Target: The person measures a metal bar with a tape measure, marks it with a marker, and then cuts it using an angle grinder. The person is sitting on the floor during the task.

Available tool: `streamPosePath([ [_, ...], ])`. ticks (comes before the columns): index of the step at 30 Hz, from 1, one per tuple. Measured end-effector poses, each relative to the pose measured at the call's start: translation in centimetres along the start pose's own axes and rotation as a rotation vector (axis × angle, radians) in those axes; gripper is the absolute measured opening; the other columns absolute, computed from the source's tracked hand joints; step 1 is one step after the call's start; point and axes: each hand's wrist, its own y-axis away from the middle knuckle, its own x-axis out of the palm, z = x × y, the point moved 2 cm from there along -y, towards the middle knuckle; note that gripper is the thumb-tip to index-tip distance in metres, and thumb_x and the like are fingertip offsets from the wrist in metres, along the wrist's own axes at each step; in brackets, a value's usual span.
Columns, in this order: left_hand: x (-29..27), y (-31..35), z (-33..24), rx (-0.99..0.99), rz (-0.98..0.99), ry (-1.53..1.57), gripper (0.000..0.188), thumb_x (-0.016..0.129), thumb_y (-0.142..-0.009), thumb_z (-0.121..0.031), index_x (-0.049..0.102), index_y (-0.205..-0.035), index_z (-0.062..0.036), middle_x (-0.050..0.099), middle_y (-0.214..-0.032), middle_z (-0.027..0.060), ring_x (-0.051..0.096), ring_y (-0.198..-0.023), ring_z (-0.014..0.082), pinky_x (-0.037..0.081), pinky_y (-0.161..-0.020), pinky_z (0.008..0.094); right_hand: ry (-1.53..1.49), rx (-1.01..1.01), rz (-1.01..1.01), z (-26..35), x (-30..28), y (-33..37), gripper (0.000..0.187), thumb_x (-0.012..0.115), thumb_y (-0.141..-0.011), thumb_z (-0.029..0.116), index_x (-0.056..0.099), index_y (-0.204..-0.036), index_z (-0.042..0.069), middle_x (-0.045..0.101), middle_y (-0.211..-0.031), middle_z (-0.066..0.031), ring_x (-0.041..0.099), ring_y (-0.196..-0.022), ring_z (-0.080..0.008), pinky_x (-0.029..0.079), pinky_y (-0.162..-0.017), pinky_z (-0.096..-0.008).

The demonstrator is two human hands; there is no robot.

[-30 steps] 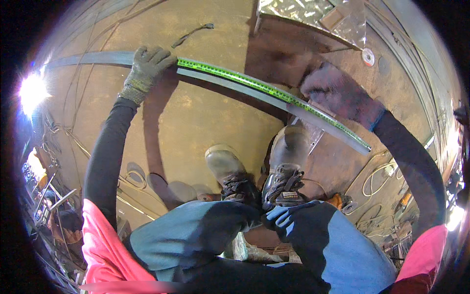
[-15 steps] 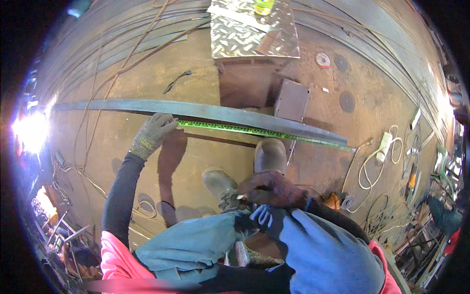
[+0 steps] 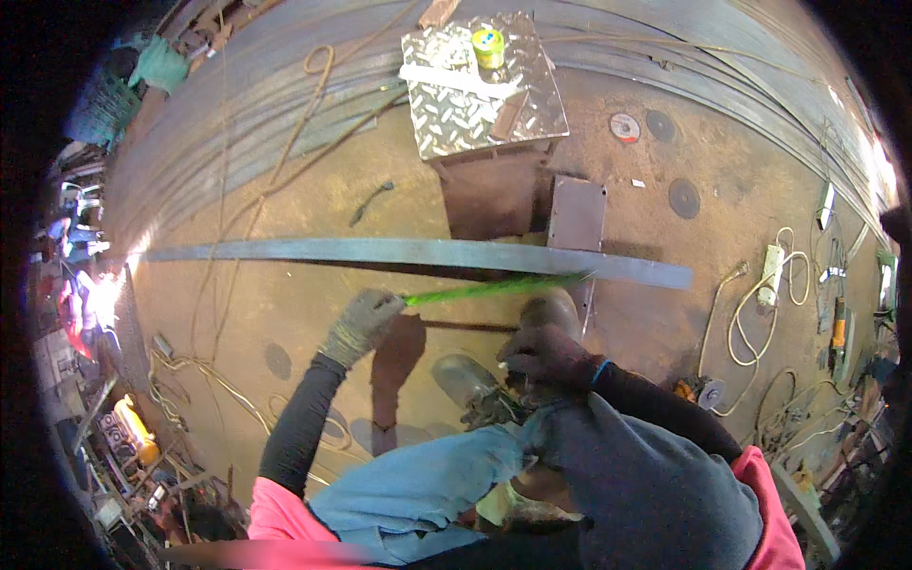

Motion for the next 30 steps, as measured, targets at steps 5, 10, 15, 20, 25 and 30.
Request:
streamPosePath([
  [5, -0.5, -0.7, -0.3, -0.079, -0.019, 0.056, 0.038, 0.074, -0.086, -0.004, 0.07, -0.123, -0.011, 0.069, -0.115, 0.0139, 0.064, -0.108, 0.038, 0.055, -0.091, 0.0469, -0.094, 0.092, 0.039, -0.6, 0.2, 0.2, 0.021, 0.072, -0.096, 0.017, 0.078, -0.109, 0.002, 0.079, -0.105, -0.015, 0.077, -0.095, -0.0271, 0.061, -0.088, -0.0389],
  [10, -3.4, -4.8, -1.2, -0.596, -0.214, 0.615, 0.035, 0.079, -0.092, -0.009, 0.068, -0.125, -0.0036, 0.072, -0.114, 0.0117, 0.071, -0.099, 0.0215, 0.059, -0.086, 0.0355, -0.152, 0.05, 0.027, -0.8, 0.1, 0.4, 0.021, 0.072, -0.095, 0.016, 0.078, -0.111, 0.005, 0.079, -0.106, -0.0133, 0.076, -0.095, -0.0222, 0.06, -0.088, -0.0374],
  [15, -10.6, -16.2, -1.6, -0.478, -0.6, 0.896, 0.046, 0.077, -0.095, -0.023, 0.064, -0.131, 0.0028, 0.07, -0.115, 0.0071, 0.066, -0.104, 0.0164, 0.056, -0.091, 0.0326, -0.213, 0.136, 0.016, -0.6, 0.5, 0.3, 0.021, 0.072, -0.095, 0.011, 0.078, -0.113, 0.005, 0.08, -0.106, -0.0102, 0.075, -0.093, -0.0178, 0.06, -0.087, -0.0343],
  [20, -11.5, -28.8, -2.1, -0.401, -0.563, 0.43, 0.042, 0.071, -0.097, -0.033, 0.068, -0.13, -0.0067, 0.071, -0.117, 0.0132, 0.065, -0.112, 0.0275, 0.05, -0.101, 0.043, -0.183, 0.161, 0.048, -0.4, 0.0, 0.1, 0.02, 0.07, -0.096, 0.013, 0.079, -0.113, 0.006, 0.08, -0.105, -0.0103, 0.075, -0.09, -0.017, 0.06, -0.085, -0.0336],
  [25, -10.6, -30.7, -4.9, -0.415, -0.726, -0.265, 0.041, 0.065, -0.093, -0.044, 0.074, -0.12, -0.0146, 0.069, -0.118, 0.0185, 0.054, -0.125, 0.0413, 0.036, -0.11, 0.0588, -0.135, -0.026, -0.045, -0.8, 0.0, 0.1, 0.022, 0.068, -0.096, 0.013, 0.078, -0.114, 0.006, 0.078, -0.1, -0.0107, 0.075, -0.088, -0.0187, 0.059, -0.084, -0.0358],
  [30, -6.9, -34.3, -10.0, -0.226, -0.42, -0.531, 0.036, 0.066, -0.091, -0.039, 0.075, -0.114, -0.0128, 0.068, -0.116, 0.0156, 0.061, -0.115, 0.0384, 0.046, -0.097, 0.0557, -0.194, 0.076, 0.0, -1.6, 0.3, 0.0, 0.022, 0.07, -0.096, 0.016, 0.077, -0.114, 0.005, 0.078, -0.103, -0.012, 0.075, -0.095, -0.0241, 0.059, -0.087, -0.0375],
])
